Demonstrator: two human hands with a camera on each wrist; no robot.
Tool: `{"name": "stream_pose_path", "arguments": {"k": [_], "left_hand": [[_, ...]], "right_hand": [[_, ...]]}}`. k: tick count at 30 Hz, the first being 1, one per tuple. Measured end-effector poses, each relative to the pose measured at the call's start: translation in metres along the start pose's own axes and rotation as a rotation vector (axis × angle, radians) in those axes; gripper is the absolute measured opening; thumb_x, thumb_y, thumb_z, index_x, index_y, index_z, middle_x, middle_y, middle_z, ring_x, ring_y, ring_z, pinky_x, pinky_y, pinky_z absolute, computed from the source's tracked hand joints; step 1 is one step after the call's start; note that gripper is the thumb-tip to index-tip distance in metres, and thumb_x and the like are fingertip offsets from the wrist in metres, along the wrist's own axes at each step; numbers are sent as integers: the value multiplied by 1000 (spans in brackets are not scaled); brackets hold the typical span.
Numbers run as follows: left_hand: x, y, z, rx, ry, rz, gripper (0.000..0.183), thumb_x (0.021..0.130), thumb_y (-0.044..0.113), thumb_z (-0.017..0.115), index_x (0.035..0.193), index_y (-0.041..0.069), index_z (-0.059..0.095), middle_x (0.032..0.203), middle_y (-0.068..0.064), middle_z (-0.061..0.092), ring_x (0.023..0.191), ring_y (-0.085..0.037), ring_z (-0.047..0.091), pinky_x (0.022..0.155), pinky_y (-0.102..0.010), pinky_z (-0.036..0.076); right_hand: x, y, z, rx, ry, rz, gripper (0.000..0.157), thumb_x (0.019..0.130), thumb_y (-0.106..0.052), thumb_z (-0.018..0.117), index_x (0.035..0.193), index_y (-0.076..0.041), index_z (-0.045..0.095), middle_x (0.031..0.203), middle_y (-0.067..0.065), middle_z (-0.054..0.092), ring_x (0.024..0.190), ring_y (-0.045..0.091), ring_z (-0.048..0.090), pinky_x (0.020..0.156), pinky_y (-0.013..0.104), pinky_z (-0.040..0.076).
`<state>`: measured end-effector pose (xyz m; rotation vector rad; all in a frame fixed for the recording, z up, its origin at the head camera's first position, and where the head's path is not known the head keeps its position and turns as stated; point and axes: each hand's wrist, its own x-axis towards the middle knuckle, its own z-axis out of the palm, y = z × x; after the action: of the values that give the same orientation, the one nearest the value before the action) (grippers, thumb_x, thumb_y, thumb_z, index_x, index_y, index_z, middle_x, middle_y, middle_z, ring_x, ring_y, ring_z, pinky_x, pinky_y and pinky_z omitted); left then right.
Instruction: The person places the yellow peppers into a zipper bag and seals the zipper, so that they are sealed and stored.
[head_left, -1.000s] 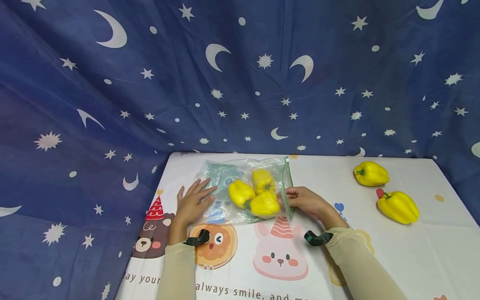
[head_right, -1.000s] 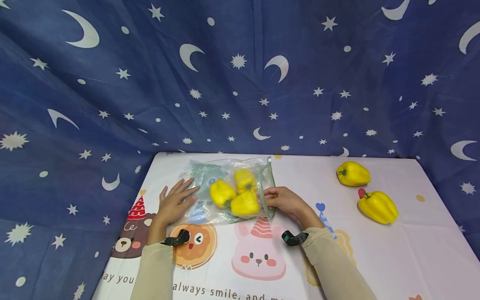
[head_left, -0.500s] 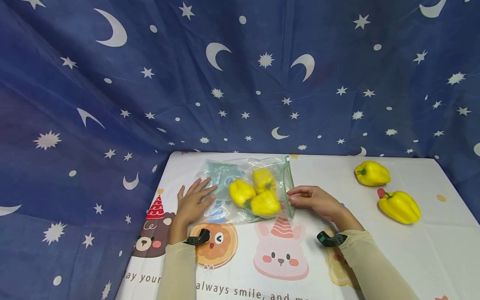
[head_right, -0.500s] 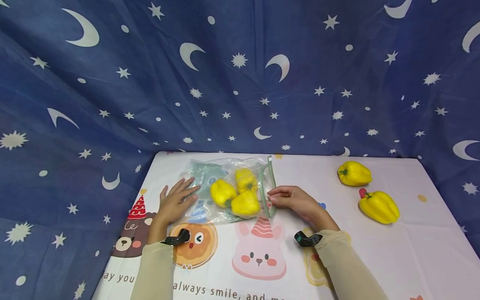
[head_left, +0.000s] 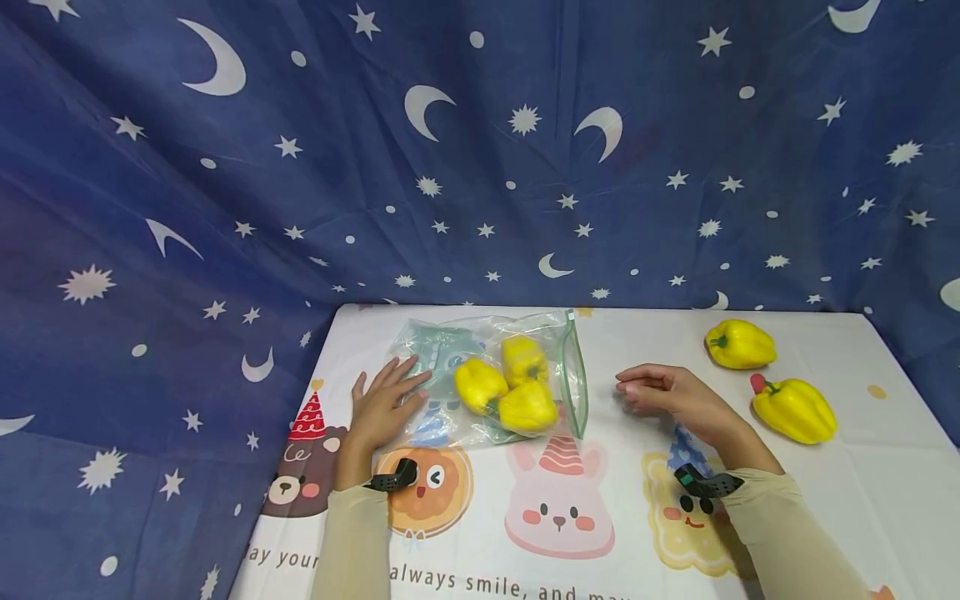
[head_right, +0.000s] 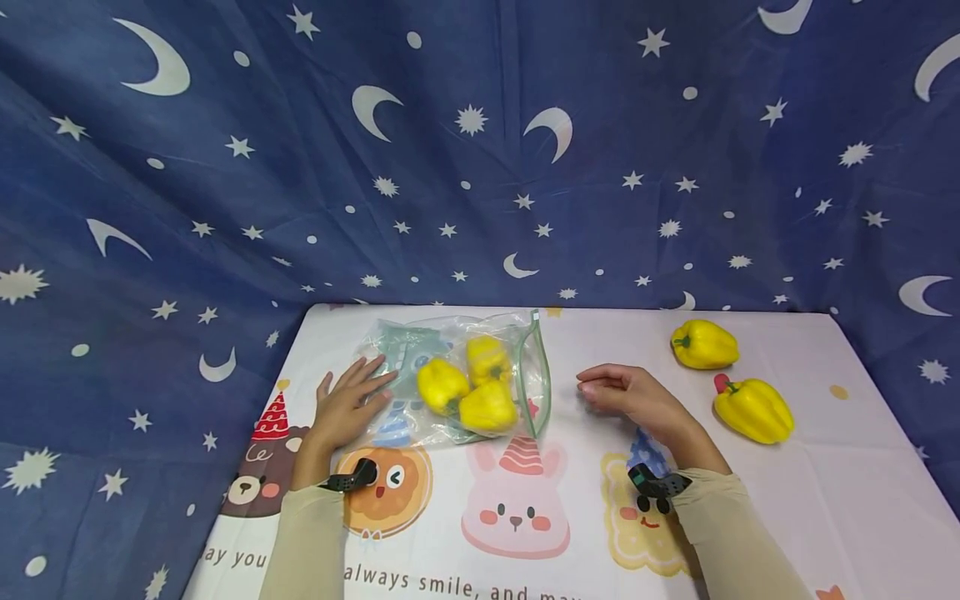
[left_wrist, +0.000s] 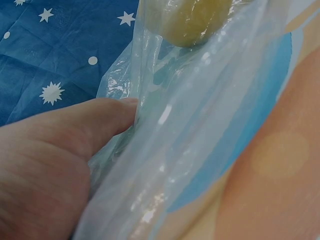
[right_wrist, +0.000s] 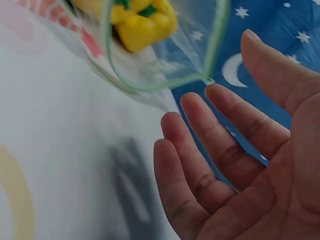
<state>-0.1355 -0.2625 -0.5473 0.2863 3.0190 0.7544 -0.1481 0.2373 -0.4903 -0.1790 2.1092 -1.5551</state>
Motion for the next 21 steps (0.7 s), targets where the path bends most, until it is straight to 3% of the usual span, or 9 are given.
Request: {"name": "stream_pose_path", "arguments": {"k": [4,6,10,14,21], "left_hand": [[0,0,-1,-1,1,2,42,104,46,52,144,38,58,166,10,35,158,-23,20,122,-67,-4],[0,0,-1,-4,1,1,42,104,46,52,144,38,58,166,10,35,158,-23,20,122,-67,-4],[0,1,-1,-9,0,-1,41,104,46,52,144,38,58,166,10,35,158,-23,20,122,-67,-4],[-1,2,0,-18,-1,2,42,104,46,53,144,37,59,166,9,35,158,-24,20,121,-68,-3],[-1,2,-1,-8,-5,-2,41,104,46,52,144,38,59,166,10,35,158,-23,20,122,-67,-4]], "right_hand": [[-17,-6,-16,-116,84,-10,53,100,-35,66,141,-2,57,138,22,63,113,26,69,92,24,57],[-25,-7,-24,-180,132,1,54,100,-39,66,141,-5,57,137,15,66,111,17,69,90,18,54],[-41,-8,-40,-233,228,-27,53,99,-38,67,139,-5,59,127,-4,70,105,-3,67,87,9,50],[-57,-7,-56,-265,328,-73,51,98,-33,69,136,0,60,112,-23,69,99,-11,65,82,9,52],[-79,-6,-76,-422,478,6,58,94,-48,70,134,-5,64,98,-35,61,88,-17,56,73,8,50]]}}
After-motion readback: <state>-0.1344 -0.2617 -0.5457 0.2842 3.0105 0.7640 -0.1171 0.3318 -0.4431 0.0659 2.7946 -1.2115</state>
